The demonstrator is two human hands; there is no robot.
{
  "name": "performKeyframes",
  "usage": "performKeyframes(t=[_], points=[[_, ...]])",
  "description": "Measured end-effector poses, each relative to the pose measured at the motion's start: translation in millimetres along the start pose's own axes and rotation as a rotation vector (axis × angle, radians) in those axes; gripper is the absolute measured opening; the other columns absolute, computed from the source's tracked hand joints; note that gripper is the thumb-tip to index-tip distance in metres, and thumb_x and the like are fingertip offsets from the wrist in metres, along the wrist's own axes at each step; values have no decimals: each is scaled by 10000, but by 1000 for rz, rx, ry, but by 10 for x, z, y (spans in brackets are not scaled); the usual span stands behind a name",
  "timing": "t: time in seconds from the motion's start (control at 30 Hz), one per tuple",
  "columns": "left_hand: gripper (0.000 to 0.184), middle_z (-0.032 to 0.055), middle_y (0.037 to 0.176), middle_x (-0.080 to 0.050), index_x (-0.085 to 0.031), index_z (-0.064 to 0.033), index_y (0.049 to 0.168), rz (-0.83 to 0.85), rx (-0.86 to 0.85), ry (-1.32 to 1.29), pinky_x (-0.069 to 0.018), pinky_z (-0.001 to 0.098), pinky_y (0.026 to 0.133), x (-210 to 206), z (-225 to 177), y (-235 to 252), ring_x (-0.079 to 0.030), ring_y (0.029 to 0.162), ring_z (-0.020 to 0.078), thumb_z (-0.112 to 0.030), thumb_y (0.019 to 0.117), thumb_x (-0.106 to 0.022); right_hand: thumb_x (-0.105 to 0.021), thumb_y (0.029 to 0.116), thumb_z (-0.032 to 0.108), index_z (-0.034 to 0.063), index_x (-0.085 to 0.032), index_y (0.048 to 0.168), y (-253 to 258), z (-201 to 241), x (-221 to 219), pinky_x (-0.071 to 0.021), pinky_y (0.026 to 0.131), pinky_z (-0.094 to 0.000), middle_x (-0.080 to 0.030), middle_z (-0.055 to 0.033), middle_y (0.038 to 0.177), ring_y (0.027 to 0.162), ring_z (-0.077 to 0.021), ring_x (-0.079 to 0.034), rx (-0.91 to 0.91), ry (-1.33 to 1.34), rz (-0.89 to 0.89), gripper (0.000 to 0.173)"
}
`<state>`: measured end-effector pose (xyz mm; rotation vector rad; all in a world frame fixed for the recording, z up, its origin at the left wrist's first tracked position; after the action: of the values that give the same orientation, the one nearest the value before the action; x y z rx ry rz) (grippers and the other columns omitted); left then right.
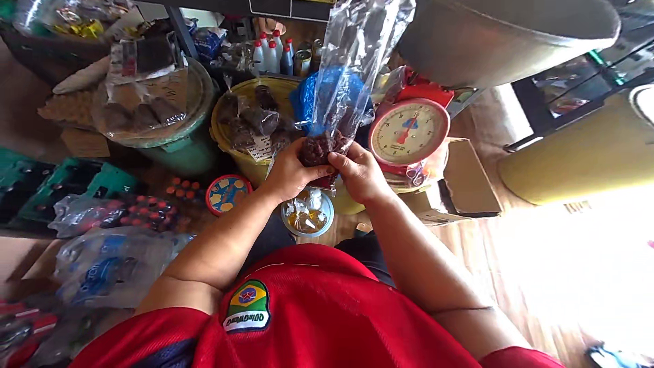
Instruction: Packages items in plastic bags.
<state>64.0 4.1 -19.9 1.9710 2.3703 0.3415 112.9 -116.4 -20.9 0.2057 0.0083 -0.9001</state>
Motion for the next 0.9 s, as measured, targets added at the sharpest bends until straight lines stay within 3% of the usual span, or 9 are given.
performKeyframes(t=[0.07,0.17,0.37,0.53,0.63,0.7,0.8,0.9], points=[[564,87,1152,-705,-589,-5,1293,32,27,-5,-567,303,988,-34,50,-9,-683,1075,101,-73,800,-852,-569,982,145,104,-587,1284,-34,-79,-5,-590,872,-293,-702,14,1087,978,-72,-683,-7,67,-62,305],[511,97,1171,-689,-567,7,1306,48,32,-29,-557,300,997,-77,101,-46,-670,1093,102,-85,861,-801,-533,999,143,109,-597,1207,-35,-159,11,-590,863,-321,-696,0,1052,968,-94,-681,-6,133,-138,221],[407,103,1284,-621,-559,-19,1365,-103,33,-81,-533,348,993,-25,199,-164,-629,1134,133,-170,994,-630,-485,1049,131,120,-555,1235,-71,-274,11,-593,857,-298,-685,16,1044,940,-65,-682,-57,49,-129,199],[273,85,1140,-670,-606,-33,1258,-192,73,-9,-540,378,922,33,417,-168,-650,1018,122,-174,1033,-544,-456,1066,238,119,-507,1291,-85,-561,-49,-571,789,-327,-645,-24,1049,904,-82,-655,-110,-165,-124,260],[265,104,1126,-681,-628,-29,1233,-222,131,64,-536,408,906,63,572,-180,-659,1001,160,-201,1057,-531,-424,1099,274,92,-456,1396,-92,-715,-82,-566,843,-386,-650,-98,1143,969,-136,-667,-164,-318,-145,350],[270,97,1113,-689,-632,-30,1233,-241,158,51,-536,394,915,86,669,-174,-663,997,146,-217,1058,-546,-437,1103,259,60,-454,1390,-71,-730,-98,-560,873,-414,-646,-138,1182,1013,-177,-670,-156,-415,-148,349],[189,78,1054,-691,-670,1,1141,-287,169,-69,-537,325,948,131,736,-129,-659,994,96,-121,1022,-589,-466,1093,188,-45,-463,1370,-30,-665,-149,-506,1019,-468,-596,-243,1294,1183,-295,-628,-99,-573,-143,362],[131,75,1051,-688,-693,4,1052,-269,164,-53,-535,309,933,147,667,-107,-652,987,86,-84,994,-617,-457,1088,130,-66,-506,1369,-7,-612,-152,-463,1082,-462,-583,-257,1338,1261,-314,-588,-76,-574,-170,345]])
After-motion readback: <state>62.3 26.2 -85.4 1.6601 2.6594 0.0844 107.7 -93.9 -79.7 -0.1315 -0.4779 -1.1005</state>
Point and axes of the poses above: each hand's wrist, its own y-axis towards the middle knuckle, its own x-axis out of the back of the hand, z = x × y, the point moved 10 cm from there along y, towards the middle knuckle
